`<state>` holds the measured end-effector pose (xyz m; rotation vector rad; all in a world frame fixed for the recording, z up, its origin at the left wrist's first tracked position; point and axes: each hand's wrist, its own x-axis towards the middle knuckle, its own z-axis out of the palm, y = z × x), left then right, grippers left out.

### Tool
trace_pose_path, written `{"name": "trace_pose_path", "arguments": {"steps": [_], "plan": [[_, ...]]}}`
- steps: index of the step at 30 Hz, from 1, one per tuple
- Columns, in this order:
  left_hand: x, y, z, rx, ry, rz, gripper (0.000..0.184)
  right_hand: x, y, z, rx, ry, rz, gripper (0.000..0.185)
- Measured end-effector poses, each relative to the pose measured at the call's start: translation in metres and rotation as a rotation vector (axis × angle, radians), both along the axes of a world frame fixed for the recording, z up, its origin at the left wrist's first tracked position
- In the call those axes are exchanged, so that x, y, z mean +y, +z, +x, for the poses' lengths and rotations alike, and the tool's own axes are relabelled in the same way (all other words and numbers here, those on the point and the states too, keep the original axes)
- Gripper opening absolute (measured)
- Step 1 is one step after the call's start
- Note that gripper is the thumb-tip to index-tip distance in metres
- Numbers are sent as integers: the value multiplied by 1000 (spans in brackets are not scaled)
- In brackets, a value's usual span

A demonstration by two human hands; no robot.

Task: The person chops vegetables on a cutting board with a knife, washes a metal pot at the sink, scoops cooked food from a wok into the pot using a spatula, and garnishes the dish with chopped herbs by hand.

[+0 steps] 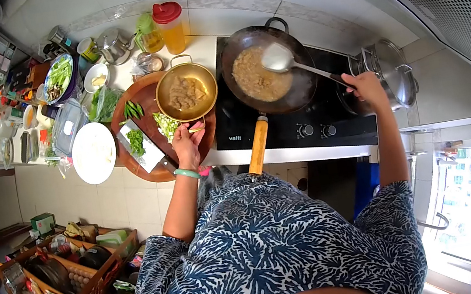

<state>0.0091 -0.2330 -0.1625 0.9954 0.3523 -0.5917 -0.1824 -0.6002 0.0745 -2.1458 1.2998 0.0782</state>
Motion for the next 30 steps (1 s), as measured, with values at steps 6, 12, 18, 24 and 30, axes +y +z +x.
{"name": "trace_pose_path", "arguments": {"steps": [6, 12, 18, 24, 30], "plan": [[0, 4, -1, 9, 24, -10, 21, -38, 5, 4, 257, 108, -257, 49], [4, 0, -3, 0, 26, -47, 24, -82, -74, 9, 162, 34, 132, 49], [6, 5, -4, 26, 14, 20, 25, -27, -129, 25, -158, -61, 267, 50], [6, 5, -4, 14, 3, 46, 24, 1, -119, 6, -192, -148, 346, 47], [8, 1, -4, 2, -14, 43, 24, 15, -114, -22, -214, -243, 418, 46]]}}
